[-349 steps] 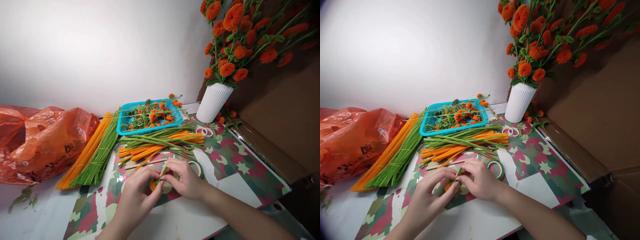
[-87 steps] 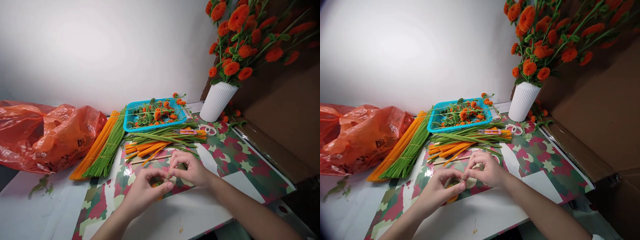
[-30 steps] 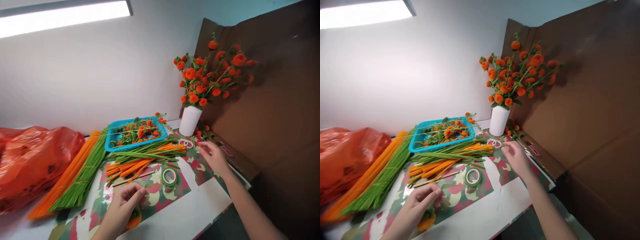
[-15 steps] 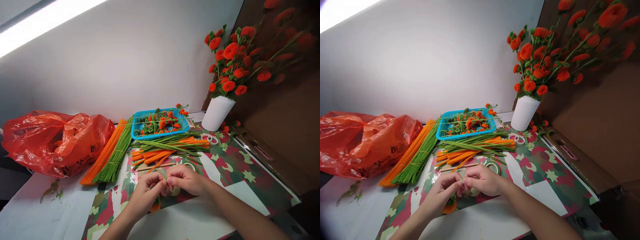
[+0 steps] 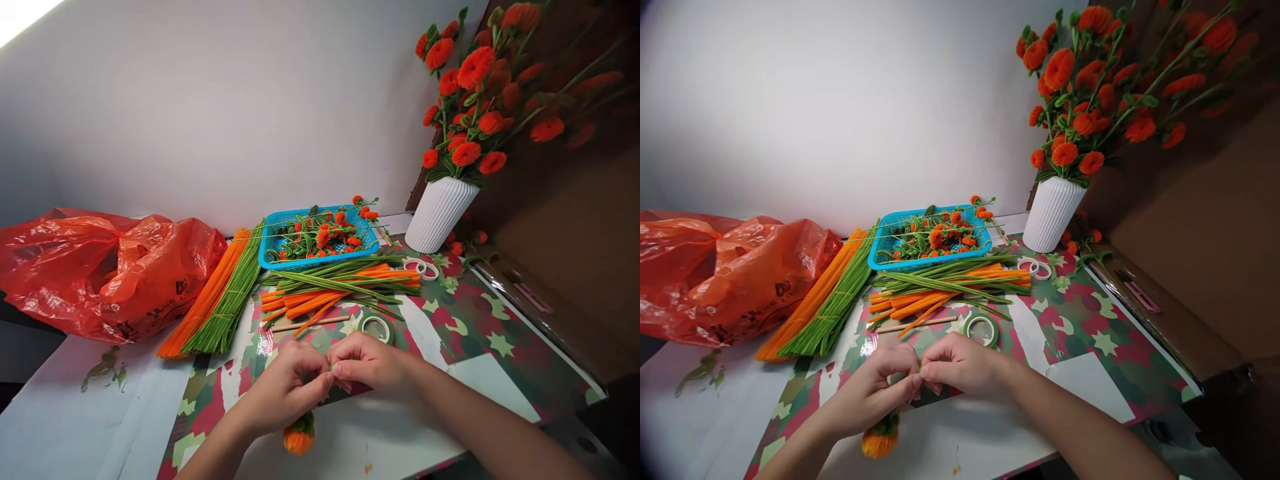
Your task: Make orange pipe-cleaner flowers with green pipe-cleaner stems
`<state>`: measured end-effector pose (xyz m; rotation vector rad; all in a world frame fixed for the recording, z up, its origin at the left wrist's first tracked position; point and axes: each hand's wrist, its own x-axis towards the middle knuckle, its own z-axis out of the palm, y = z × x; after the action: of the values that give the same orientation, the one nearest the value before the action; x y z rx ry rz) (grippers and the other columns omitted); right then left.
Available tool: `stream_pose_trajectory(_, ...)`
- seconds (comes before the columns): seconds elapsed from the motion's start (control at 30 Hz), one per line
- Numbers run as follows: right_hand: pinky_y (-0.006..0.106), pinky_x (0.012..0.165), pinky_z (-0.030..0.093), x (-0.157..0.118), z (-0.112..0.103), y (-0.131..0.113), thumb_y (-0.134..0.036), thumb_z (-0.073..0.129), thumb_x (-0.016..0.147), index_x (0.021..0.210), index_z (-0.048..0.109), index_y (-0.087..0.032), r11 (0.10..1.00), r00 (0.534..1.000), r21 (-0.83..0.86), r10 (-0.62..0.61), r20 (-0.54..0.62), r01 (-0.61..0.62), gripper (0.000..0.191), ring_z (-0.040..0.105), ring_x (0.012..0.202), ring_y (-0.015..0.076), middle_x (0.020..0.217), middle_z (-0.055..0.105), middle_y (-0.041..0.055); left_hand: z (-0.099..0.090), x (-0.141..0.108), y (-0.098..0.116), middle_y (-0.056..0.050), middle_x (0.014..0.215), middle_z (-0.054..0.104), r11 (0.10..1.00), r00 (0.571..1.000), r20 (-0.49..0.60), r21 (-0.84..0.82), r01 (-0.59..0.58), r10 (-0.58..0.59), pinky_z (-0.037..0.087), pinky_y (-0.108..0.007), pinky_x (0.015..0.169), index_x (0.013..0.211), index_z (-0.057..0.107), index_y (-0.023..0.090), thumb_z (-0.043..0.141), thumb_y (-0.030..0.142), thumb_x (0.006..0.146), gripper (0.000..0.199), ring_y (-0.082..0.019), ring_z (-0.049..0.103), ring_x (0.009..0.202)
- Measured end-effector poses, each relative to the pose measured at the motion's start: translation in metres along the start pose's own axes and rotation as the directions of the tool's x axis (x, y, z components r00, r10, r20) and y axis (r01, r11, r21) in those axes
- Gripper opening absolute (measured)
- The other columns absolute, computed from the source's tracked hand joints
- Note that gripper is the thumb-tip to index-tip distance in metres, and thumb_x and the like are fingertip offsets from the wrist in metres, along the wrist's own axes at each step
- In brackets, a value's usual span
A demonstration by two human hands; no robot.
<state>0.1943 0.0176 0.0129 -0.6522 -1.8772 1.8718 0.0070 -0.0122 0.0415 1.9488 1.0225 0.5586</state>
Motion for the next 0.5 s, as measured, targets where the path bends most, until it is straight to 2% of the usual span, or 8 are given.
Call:
stream_pose_trajectory(0.07,0.019,0.050,0.033,0.002,0.003,0.003,-0.019,0.050,0.081,0.058,0.052,-0.015,1.000,0.999,-0.017,0.016,-0.031,-0.017,0.024,0.041,0.051,0.0070,0.055,0.046,-0.0046,0.001,0.001,0.000,0.002,0.047,0.051,0.966,0.991,-0.073,0.240,-0.094,0.114,0.036,-0.024,0.057,0.051,0.052,0.018,0.047,0.018,0.082,0.031,-0.011,0.046,0.050)
stream_pose_trajectory(0.13,0.019,0.046,0.030,0.003,0.008,0.005,-0.019,0.048,0.080,0.057,0.050,-0.016,0.999,0.996,-0.024,0.024,-0.087,-0.026,0.024,0.039,0.046,0.0065,0.051,0.044,-0.0054,-0.001,0.002,-0.002,0.003,0.045,0.048,0.885,0.971,-0.103,0.441,-0.148,0.214,0.034,-0.025,0.057,0.051,0.051,0.018,0.045,0.015,0.081,0.030,-0.010,0.041,0.046)
stream_pose_trajectory(0.2,0.020,0.044,0.029,0.004,0.014,0.006,-0.020,0.047,0.080,0.055,0.049,-0.016,0.999,0.992,-0.039,0.001,-0.128,-0.006,0.025,0.039,0.044,0.0067,0.049,0.043,-0.0053,-0.008,0.001,-0.005,0.003,0.044,0.048,0.794,0.946,-0.154,0.591,-0.144,0.286,0.032,-0.026,0.057,0.051,0.050,0.019,0.046,0.014,0.080,0.030,-0.011,0.039,0.044)
stream_pose_trajectory(0.27,0.021,0.047,0.031,0.005,0.019,0.005,-0.021,0.048,0.080,0.052,0.046,-0.017,0.994,0.983,-0.098,-0.066,-0.172,0.050,0.029,0.040,0.047,0.0077,0.049,0.042,-0.0046,-0.020,-0.001,-0.007,0.002,0.046,0.051,0.730,0.906,-0.257,0.679,-0.077,0.336,0.032,-0.027,0.057,0.050,0.048,0.019,0.047,0.014,0.079,0.029,-0.012,0.041,0.045)
stream_pose_trajectory(0.33,0.022,0.053,0.034,0.005,0.022,0.002,-0.021,0.047,0.083,0.051,0.047,-0.017,0.977,0.968,-0.192,-0.131,-0.213,0.090,0.032,0.044,0.052,0.0092,0.051,0.045,-0.0031,-0.033,-0.004,-0.006,0.002,0.047,0.052,0.728,0.894,-0.297,0.684,-0.045,0.335,0.033,-0.026,0.058,0.053,0.049,0.020,0.049,0.015,0.081,0.028,-0.012,0.043,0.046)
stream_pose_trajectory(0.4,0.023,0.059,0.037,0.006,0.022,-0.001,-0.022,0.044,0.088,0.057,0.052,-0.016,0.953,0.955,-0.290,-0.166,-0.247,0.090,0.033,0.048,0.058,0.0107,0.057,0.051,-0.0014,-0.042,-0.006,-0.004,0.002,0.049,0.051,0.790,0.898,-0.321,0.611,-0.046,0.300,0.034,-0.026,0.059,0.055,0.050,0.020,0.048,0.018,0.084,0.029,-0.013,0.044,0.049)
stream_pose_trajectory(0.5,0.025,0.065,0.038,0.007,0.018,-0.003,-0.025,0.044,0.093,0.064,0.058,-0.017,0.869,0.943,-0.493,-0.197,-0.267,0.042,0.033,0.050,0.064,0.0129,0.062,0.056,0.0000,-0.041,-0.006,0.001,0.000,0.054,0.054,0.906,0.926,-0.331,0.423,-0.028,0.183,0.034,-0.025,0.058,0.057,0.052,0.020,0.044,0.023,0.088,0.032,-0.014,0.047,0.053)
